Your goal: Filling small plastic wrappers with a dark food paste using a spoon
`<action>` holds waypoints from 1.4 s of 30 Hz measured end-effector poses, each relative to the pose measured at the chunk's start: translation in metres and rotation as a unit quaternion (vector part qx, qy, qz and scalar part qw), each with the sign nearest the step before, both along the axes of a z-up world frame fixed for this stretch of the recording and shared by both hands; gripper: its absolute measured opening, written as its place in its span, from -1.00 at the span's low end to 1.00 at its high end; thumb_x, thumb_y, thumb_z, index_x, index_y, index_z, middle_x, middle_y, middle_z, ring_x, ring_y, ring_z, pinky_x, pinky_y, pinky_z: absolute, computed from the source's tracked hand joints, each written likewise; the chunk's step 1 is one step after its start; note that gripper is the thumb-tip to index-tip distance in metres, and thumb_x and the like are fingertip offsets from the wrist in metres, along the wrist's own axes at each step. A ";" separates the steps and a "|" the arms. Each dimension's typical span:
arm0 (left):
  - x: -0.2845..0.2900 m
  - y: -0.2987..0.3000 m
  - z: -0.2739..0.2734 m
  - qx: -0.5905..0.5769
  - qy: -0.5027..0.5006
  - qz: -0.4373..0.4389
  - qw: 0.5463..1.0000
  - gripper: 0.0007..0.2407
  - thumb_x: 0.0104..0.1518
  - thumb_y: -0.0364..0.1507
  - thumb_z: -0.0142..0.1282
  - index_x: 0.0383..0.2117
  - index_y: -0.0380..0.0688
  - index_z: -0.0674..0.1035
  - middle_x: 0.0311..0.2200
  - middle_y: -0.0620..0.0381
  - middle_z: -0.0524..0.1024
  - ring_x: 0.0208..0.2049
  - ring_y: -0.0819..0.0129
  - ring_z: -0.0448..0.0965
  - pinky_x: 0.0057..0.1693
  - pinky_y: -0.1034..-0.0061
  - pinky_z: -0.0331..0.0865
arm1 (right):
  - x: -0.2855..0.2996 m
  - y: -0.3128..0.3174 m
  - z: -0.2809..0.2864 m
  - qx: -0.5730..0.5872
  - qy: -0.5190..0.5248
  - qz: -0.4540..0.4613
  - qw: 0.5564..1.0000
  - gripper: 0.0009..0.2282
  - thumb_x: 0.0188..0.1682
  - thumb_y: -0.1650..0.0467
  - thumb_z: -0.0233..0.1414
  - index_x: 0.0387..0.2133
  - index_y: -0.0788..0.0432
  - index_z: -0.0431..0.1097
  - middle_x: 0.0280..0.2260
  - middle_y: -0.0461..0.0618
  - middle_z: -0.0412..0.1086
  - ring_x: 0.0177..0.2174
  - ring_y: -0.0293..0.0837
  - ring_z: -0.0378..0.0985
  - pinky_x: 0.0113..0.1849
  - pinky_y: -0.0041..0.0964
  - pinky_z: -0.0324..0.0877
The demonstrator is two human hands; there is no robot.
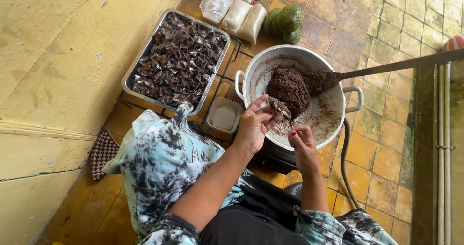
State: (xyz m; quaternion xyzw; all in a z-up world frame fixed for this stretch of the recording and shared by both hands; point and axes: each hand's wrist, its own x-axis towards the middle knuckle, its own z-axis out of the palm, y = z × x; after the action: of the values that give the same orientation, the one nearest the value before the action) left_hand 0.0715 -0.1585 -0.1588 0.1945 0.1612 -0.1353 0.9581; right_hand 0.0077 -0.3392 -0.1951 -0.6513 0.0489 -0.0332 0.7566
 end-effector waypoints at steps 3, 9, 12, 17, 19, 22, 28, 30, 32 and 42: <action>0.000 -0.001 0.003 0.005 -0.010 0.003 1.000 -0.54 0.10 -0.79 -0.04 0.16 -0.17 0.47 -0.17 -0.10 0.58 -0.20 0.11 0.70 -0.02 0.20 0.66 | 0.001 -0.003 -0.002 0.000 -0.010 -0.001 1.000 -0.90 0.14 0.40 0.02 -0.16 0.14 0.27 -0.53 -0.08 0.16 -0.46 -0.29 0.15 -0.39 -0.47 0.07; -0.004 0.002 0.006 0.006 -0.017 0.005 1.000 -0.54 0.08 -0.81 -0.04 0.14 -0.20 0.49 -0.19 -0.12 0.60 -0.23 0.13 0.70 -0.05 0.22 0.69 | 0.000 -0.012 -0.011 0.003 -0.021 -0.015 1.000 -0.89 0.12 0.42 0.04 -0.17 0.15 0.29 -0.53 -0.08 0.19 -0.47 -0.29 0.15 -0.40 -0.45 0.05; -0.006 0.004 0.008 0.026 -0.030 0.009 0.999 -0.55 0.09 -0.80 -0.06 0.14 -0.23 0.48 -0.18 -0.10 0.61 -0.24 0.17 0.70 -0.03 0.23 0.67 | -0.001 -0.011 -0.006 -0.001 -0.025 -0.026 0.999 -0.89 0.11 0.42 0.06 -0.18 0.15 0.30 -0.52 -0.09 0.23 -0.45 -0.31 0.22 -0.40 -0.48 0.05; -0.007 0.009 0.011 0.076 -0.050 0.008 0.996 -0.56 0.09 -0.79 -0.05 0.13 -0.23 0.48 -0.15 -0.12 0.61 -0.22 0.18 0.70 -0.04 0.27 0.67 | -0.001 -0.021 -0.006 -0.018 -0.030 -0.048 0.998 -0.89 0.10 0.41 0.08 -0.18 0.16 0.33 -0.51 -0.09 0.26 -0.45 -0.32 0.25 -0.40 -0.49 0.05; -0.006 0.011 0.014 0.105 -0.059 0.009 0.993 -0.57 0.10 -0.79 -0.05 0.13 -0.22 0.48 -0.15 -0.13 0.61 -0.21 0.18 0.70 -0.04 0.29 0.67 | -0.002 -0.023 -0.003 -0.026 -0.030 -0.057 0.998 -0.89 0.10 0.40 0.08 -0.19 0.15 0.34 -0.51 -0.10 0.26 -0.44 -0.32 0.26 -0.40 -0.49 0.05; -0.006 0.012 0.010 0.118 -0.068 0.009 0.991 -0.57 0.10 -0.79 -0.06 0.14 -0.23 0.47 -0.15 -0.12 0.60 -0.21 0.19 0.70 -0.04 0.31 0.67 | -0.005 -0.024 0.002 -0.028 -0.027 -0.071 0.997 -0.90 0.10 0.41 0.09 -0.20 0.13 0.33 -0.50 -0.13 0.27 -0.45 -0.34 0.24 -0.40 -0.49 0.03; -0.008 0.011 0.011 0.242 -0.107 0.019 0.964 -0.59 0.14 -0.76 -0.08 0.14 -0.23 0.49 -0.13 -0.08 0.62 -0.19 0.34 0.67 -0.05 0.52 0.61 | -0.006 -0.018 0.021 -0.068 -0.028 -0.067 0.995 -0.89 0.10 0.41 0.09 -0.20 0.18 0.33 -0.52 -0.11 0.25 -0.44 -0.36 0.21 -0.36 -0.49 0.06; -0.009 0.011 0.010 0.273 -0.120 0.022 0.954 -0.64 0.17 -0.74 -0.06 0.08 -0.23 0.55 -0.13 -0.05 0.65 -0.18 0.39 0.66 -0.05 0.58 0.61 | -0.007 -0.013 0.029 -0.083 -0.028 -0.069 0.994 -0.87 0.08 0.42 0.12 -0.19 0.20 0.36 -0.51 -0.06 0.28 -0.42 -0.30 0.29 -0.32 -0.48 0.14; -0.006 0.010 -0.001 0.288 -0.127 0.021 0.949 -0.66 0.18 -0.73 -0.06 0.05 -0.23 0.58 -0.15 -0.03 0.65 -0.19 0.43 0.66 -0.05 0.59 0.60 | -0.007 -0.012 0.028 -0.086 -0.024 -0.067 0.994 -0.87 0.08 0.42 0.13 -0.19 0.20 0.36 -0.51 -0.07 0.28 -0.41 -0.31 0.30 -0.31 -0.48 0.16; -0.007 0.012 0.006 0.276 -0.107 0.040 0.954 -0.68 0.17 -0.72 0.01 0.05 -0.29 0.60 -0.14 -0.11 0.62 -0.19 0.40 0.64 -0.06 0.53 0.63 | -0.008 -0.018 0.017 -0.099 -0.004 -0.064 0.993 -0.87 0.05 0.43 0.16 -0.21 0.18 0.38 -0.52 -0.11 0.26 -0.42 -0.34 0.32 -0.28 -0.48 0.25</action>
State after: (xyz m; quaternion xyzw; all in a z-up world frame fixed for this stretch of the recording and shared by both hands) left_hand 0.0650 -0.1470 -0.1526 0.4582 0.0969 -0.0255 0.8832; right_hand -0.0006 -0.3574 -0.1780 -0.7185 0.0838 -0.0893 0.6847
